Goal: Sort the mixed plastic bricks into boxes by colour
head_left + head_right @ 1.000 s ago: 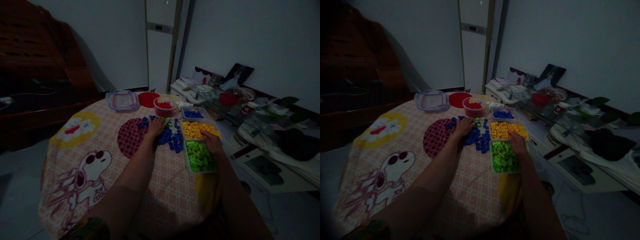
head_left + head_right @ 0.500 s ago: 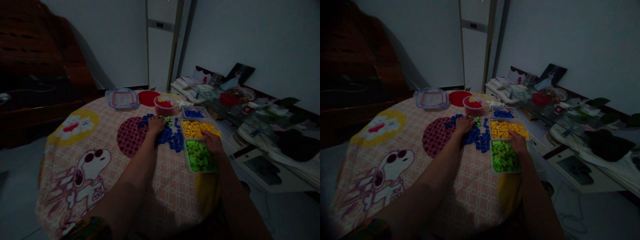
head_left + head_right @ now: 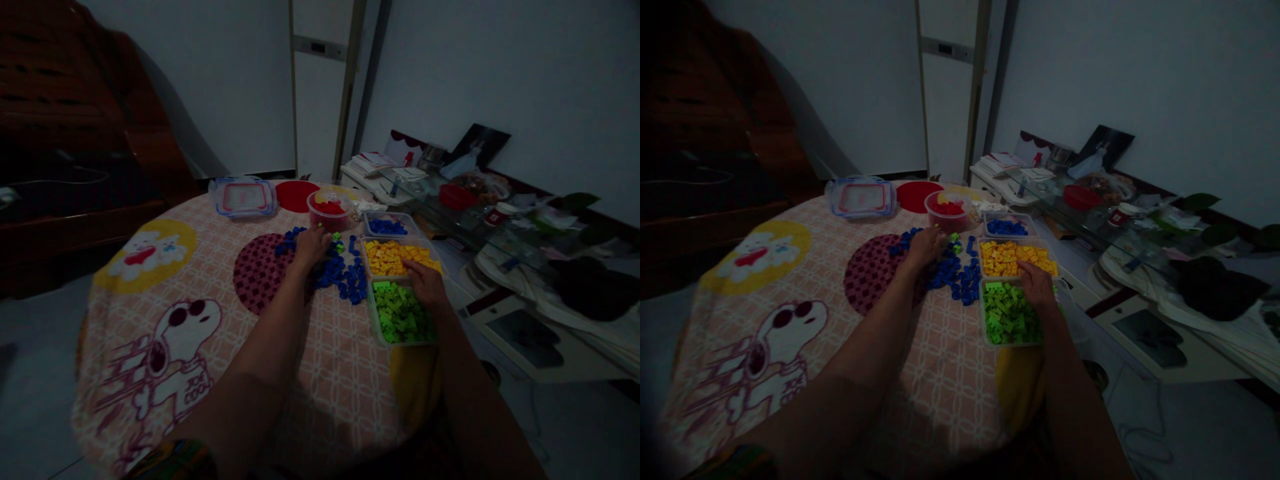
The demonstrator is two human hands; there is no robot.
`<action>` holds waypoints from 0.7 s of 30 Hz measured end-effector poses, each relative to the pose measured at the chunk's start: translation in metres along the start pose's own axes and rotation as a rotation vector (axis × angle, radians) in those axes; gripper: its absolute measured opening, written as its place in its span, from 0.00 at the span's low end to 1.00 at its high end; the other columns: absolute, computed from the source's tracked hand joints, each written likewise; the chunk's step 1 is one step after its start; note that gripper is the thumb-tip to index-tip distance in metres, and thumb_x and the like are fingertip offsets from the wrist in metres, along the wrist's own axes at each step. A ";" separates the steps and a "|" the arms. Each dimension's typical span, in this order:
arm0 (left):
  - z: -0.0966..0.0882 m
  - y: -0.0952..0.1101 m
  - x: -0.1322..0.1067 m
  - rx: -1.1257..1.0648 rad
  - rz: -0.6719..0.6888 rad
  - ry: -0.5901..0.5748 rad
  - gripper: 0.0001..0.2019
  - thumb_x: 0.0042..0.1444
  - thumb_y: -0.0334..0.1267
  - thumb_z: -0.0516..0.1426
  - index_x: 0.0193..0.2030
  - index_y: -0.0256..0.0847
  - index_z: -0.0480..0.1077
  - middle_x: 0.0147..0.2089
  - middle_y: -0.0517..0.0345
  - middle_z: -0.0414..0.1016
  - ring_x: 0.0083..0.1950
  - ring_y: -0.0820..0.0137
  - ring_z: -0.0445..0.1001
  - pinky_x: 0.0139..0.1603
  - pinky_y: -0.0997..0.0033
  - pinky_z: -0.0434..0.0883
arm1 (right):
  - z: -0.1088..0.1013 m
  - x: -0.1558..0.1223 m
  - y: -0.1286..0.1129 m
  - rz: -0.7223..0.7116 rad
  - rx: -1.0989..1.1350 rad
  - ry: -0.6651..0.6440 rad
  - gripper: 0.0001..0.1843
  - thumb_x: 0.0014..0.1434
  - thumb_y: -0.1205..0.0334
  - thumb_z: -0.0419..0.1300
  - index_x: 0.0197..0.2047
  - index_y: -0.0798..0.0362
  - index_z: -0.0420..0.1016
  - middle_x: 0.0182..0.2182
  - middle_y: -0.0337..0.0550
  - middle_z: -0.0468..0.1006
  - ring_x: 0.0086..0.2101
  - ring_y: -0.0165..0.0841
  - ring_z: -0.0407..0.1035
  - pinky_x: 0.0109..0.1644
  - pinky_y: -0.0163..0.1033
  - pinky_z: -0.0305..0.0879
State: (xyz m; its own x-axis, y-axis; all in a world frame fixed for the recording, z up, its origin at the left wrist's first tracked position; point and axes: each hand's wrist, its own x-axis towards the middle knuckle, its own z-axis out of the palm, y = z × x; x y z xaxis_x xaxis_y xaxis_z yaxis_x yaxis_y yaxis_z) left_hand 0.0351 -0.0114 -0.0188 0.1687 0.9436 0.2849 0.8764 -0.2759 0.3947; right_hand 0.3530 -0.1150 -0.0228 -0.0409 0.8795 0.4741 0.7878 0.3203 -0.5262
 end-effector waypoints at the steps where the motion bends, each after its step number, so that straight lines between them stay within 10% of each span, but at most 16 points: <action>1: -0.002 0.001 0.001 -0.049 0.020 0.022 0.20 0.68 0.40 0.45 0.56 0.36 0.73 0.59 0.42 0.75 0.60 0.58 0.72 0.62 0.59 0.66 | -0.001 0.000 0.000 0.006 0.016 0.023 0.23 0.61 0.57 0.51 0.50 0.54 0.82 0.48 0.52 0.83 0.50 0.46 0.77 0.60 0.54 0.70; 6: -0.013 0.022 0.002 -0.277 0.157 0.067 0.16 0.63 0.37 0.53 0.53 0.39 0.77 0.56 0.49 0.79 0.58 0.62 0.75 0.61 0.63 0.69 | -0.004 0.002 0.002 0.085 0.094 0.201 0.23 0.60 0.55 0.51 0.49 0.55 0.82 0.44 0.52 0.85 0.46 0.46 0.79 0.56 0.53 0.73; 16: -0.017 0.112 -0.033 -0.553 0.643 -0.340 0.11 0.62 0.36 0.56 0.43 0.41 0.81 0.48 0.55 0.83 0.50 0.67 0.78 0.56 0.69 0.70 | -0.003 0.003 0.008 0.167 0.132 0.338 0.23 0.61 0.50 0.53 0.45 0.55 0.83 0.39 0.52 0.86 0.41 0.44 0.80 0.50 0.51 0.76; 21: -0.010 0.109 -0.032 -0.447 0.578 -0.317 0.07 0.55 0.30 0.59 0.36 0.39 0.80 0.40 0.55 0.83 0.44 0.68 0.78 0.48 0.73 0.70 | -0.010 0.003 -0.009 0.144 0.168 0.267 0.18 0.57 0.50 0.59 0.39 0.52 0.85 0.40 0.48 0.86 0.42 0.45 0.79 0.51 0.51 0.75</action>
State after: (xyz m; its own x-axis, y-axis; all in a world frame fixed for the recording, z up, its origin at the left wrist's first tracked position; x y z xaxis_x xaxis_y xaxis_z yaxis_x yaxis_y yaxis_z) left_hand 0.1203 -0.0730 0.0240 0.7206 0.6170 0.3163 0.3583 -0.7220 0.5919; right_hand 0.3517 -0.1192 -0.0096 0.2432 0.8037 0.5431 0.6610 0.2724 -0.6992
